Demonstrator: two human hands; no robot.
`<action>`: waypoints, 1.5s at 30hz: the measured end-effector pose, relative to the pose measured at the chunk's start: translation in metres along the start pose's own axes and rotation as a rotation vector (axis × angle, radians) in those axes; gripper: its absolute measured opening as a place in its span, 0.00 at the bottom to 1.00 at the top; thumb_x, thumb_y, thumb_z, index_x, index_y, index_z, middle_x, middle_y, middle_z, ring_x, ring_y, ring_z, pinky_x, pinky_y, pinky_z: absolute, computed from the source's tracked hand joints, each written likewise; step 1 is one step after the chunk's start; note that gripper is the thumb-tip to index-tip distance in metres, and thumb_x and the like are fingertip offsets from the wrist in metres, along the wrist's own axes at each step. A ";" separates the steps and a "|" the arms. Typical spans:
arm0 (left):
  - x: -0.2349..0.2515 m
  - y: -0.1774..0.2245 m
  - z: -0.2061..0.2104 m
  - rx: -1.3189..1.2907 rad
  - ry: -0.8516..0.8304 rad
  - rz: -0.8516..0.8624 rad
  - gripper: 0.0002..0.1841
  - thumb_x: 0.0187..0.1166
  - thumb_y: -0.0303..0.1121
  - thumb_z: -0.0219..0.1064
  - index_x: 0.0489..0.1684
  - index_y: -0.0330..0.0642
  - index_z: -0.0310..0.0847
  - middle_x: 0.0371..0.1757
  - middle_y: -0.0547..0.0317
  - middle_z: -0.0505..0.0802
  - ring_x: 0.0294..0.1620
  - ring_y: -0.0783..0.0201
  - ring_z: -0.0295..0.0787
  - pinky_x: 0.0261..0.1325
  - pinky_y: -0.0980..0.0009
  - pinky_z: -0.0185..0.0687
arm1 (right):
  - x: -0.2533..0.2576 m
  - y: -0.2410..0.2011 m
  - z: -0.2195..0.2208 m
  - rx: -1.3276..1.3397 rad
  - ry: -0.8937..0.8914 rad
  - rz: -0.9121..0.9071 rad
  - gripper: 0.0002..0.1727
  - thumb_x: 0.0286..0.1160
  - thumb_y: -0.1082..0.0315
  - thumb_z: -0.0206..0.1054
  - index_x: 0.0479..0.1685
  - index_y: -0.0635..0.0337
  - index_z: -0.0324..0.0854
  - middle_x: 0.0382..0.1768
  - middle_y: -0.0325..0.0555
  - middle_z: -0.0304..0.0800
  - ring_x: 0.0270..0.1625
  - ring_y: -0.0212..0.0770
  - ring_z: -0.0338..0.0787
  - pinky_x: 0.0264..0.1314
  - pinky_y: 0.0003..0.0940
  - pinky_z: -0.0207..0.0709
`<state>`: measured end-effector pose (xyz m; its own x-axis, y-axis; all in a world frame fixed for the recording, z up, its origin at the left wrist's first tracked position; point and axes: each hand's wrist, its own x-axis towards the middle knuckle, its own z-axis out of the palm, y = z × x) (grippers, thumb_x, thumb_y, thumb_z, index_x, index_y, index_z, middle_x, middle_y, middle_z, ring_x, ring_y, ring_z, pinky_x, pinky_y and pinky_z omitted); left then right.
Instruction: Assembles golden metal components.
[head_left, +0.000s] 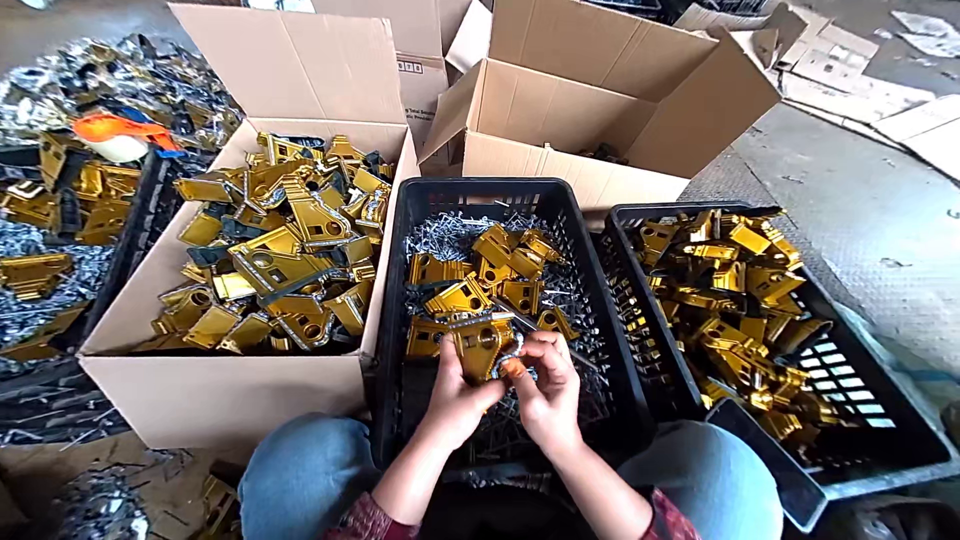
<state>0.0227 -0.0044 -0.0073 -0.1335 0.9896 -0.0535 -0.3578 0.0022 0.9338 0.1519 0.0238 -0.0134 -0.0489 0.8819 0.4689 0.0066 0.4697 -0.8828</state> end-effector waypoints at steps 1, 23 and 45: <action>0.001 -0.001 0.000 0.027 0.007 0.022 0.51 0.54 0.18 0.77 0.82 0.34 0.45 0.62 0.45 0.86 0.60 0.57 0.91 0.62 0.62 0.91 | -0.001 0.000 0.002 0.008 0.009 0.008 0.02 0.69 0.74 0.71 0.35 0.62 0.88 0.47 0.45 0.83 0.51 0.31 0.85 0.49 0.21 0.84; -0.004 -0.018 -0.015 0.616 -0.302 -0.282 0.58 0.59 0.43 0.87 0.89 0.33 0.48 0.77 0.43 0.79 0.74 0.58 0.81 0.74 0.61 0.81 | 0.030 0.015 -0.052 -0.174 -0.448 0.642 0.31 0.77 0.68 0.68 0.82 0.62 0.68 0.63 0.55 0.87 0.52 0.43 0.94 0.51 0.40 0.91; 0.008 0.039 -0.034 0.062 0.358 -0.283 0.33 0.86 0.39 0.63 0.90 0.43 0.56 0.84 0.46 0.73 0.83 0.51 0.70 0.76 0.47 0.71 | 0.060 0.034 -0.012 -0.311 -0.417 0.672 0.29 0.65 0.73 0.76 0.70 0.64 0.77 0.46 0.54 0.92 0.44 0.44 0.93 0.52 0.43 0.87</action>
<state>-0.0242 -0.0010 0.0170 -0.3533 0.8370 -0.4179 -0.3716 0.2844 0.8838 0.1607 0.0931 -0.0148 -0.2997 0.9193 -0.2551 0.4374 -0.1053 -0.8931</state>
